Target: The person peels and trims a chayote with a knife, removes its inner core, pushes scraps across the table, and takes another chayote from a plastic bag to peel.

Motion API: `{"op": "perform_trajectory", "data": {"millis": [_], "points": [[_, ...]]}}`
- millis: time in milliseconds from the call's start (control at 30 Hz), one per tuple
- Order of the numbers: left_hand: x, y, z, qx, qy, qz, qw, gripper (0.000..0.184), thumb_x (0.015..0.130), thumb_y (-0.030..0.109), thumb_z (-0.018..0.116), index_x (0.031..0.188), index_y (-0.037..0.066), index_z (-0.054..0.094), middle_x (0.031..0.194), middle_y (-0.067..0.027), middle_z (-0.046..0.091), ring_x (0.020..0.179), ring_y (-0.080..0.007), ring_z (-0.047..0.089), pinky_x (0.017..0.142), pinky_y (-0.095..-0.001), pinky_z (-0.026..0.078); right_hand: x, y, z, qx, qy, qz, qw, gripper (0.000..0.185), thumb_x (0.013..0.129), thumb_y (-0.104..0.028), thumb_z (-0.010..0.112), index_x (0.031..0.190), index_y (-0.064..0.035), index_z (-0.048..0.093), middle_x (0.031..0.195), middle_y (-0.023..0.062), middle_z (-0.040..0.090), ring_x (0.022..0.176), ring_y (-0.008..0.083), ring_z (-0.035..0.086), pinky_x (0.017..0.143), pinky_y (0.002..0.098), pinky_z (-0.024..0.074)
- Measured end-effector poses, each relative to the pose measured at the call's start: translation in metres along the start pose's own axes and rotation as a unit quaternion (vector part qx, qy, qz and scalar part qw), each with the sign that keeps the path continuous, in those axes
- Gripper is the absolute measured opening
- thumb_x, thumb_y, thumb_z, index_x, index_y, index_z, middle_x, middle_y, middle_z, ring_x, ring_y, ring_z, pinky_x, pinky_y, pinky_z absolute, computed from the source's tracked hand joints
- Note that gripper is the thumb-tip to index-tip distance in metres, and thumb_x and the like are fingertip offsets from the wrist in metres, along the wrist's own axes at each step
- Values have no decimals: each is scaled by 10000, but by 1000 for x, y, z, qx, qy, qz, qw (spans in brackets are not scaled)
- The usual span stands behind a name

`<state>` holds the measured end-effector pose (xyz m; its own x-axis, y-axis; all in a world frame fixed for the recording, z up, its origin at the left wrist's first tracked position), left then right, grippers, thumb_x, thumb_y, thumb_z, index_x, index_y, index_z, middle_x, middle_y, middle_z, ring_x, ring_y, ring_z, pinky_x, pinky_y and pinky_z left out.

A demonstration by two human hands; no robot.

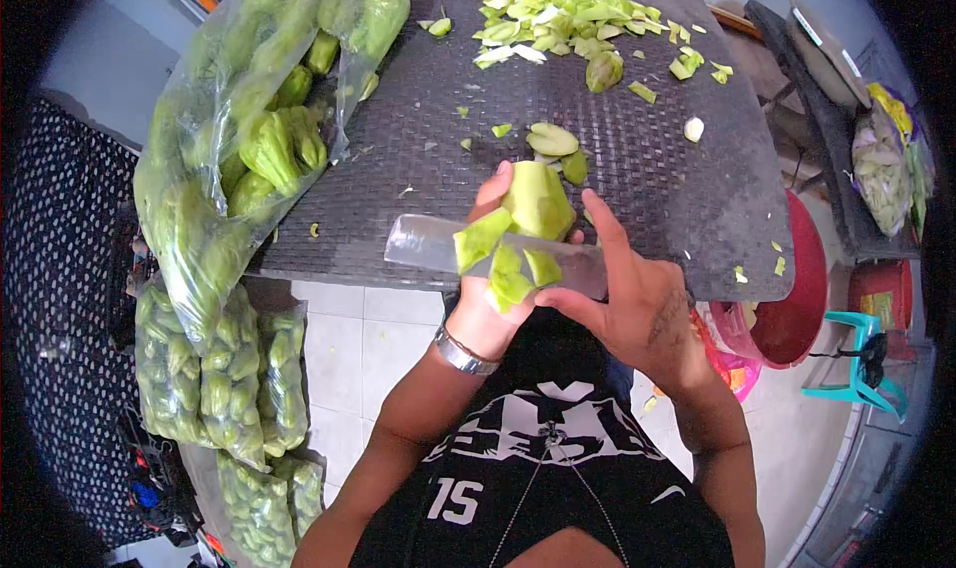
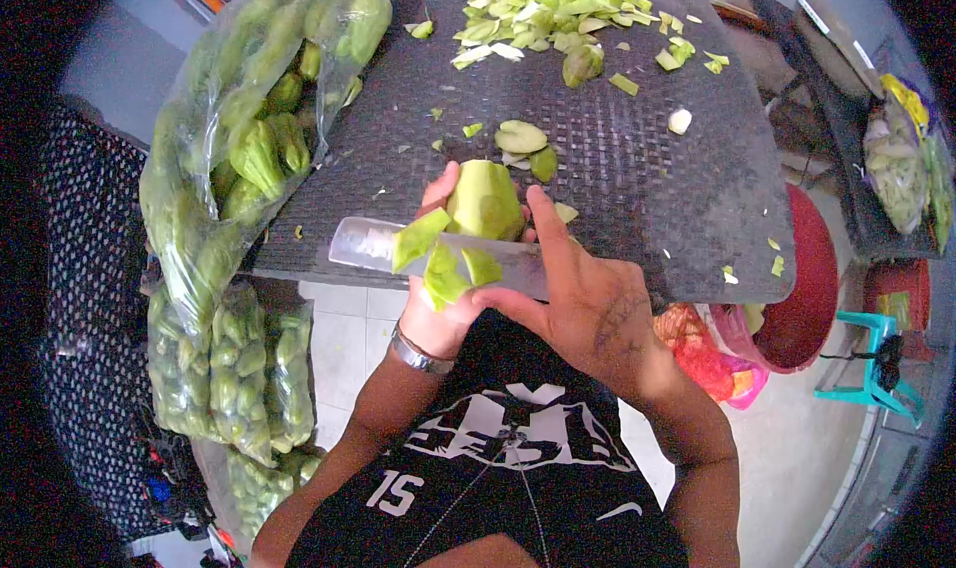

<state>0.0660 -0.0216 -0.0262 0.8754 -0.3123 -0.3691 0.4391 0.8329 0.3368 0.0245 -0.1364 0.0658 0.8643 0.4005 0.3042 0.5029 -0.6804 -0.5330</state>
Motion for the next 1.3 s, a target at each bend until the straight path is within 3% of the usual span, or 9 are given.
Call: {"op": "perform_trajectory", "data": {"millis": [200,367,500,633,833,933,1033,1167,1300], "points": [[-2,1,2,-14,-3,14,1000,427,973,521,615,1143,131,658,1026,-51,707,904,-207,699,750,-399,595,3,-5,2,-27,17,-34,999,951,838,-494,791,1519,21,372,820,214,709,717,361,732,620,413,559],[1,2,-3,-15,-8,32,999,409,977,501,618,1155,136,661,1037,-42,708,945,-194,694,739,-385,590,10,14,-2,-47,-4,27,999,938,854,-526,761,1513,13,366,899,216,726,751,385,733,621,446,575],[-11,8,-1,-1,57,112,992,447,1013,497,537,1162,97,672,1045,-87,740,926,-248,721,836,-410,590,12,35,-9,-45,1,55,997,920,860,-558,743,1495,2,385,875,221,729,738,399,731,611,474,579],[-3,4,8,6,-69,23,997,430,1011,483,551,1129,93,687,1000,-103,743,917,-250,724,819,-390,594,7,9,-2,-14,-30,-3,999,916,834,-531,777,1512,-44,400,963,229,717,782,457,699,647,470,542],[-1,4,-11,-31,7,23,999,472,1004,507,550,1155,78,675,1037,-125,730,846,-270,722,768,-405,602,22,38,-10,-44,-22,40,998,843,869,-550,744,1480,-63,426,821,207,715,730,428,720,622,495,565],[-13,2,1,33,-52,-21,998,480,1008,501,546,1178,67,660,1038,-129,716,841,-283,712,739,-419,604,36,95,-23,-52,3,176,983,679,925,-545,690,1364,-47,549,837,252,704,819,462,714,703,515,554],[-14,5,-3,13,3,-5,1000,479,1013,502,548,1182,66,650,1036,-117,706,894,-264,699,728,-406,593,41,158,-24,12,-57,287,956,593,982,-554,601,1166,8,637,867,301,692,925,477,701,786,517,533],[0,18,-9,-21,16,59,998,417,1027,468,564,1154,81,650,1049,-98,708,915,-244,693,756,-389,572,52,154,-40,-67,-51,267,960,578,1020,-555,528,1017,13,635,819,280,691,881,460,703,770,534,514],[3,26,-3,29,-7,80,996,428,1034,473,553,1185,80,631,1055,-109,706,939,-268,694,809,-437,585,39,140,-10,237,-98,357,898,537,1020,-547,534,1039,-17,617,768,239,679,753,392,714,653,478,529]]}}
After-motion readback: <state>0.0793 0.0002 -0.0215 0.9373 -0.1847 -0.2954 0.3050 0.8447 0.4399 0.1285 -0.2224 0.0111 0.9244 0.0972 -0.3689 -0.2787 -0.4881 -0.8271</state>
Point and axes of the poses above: each hand's wrist, its own x-axis towards the middle knuckle, its own z-axis out of the palm, y = z × x, the point moved 8 cm from there along x, towards the middle knuckle
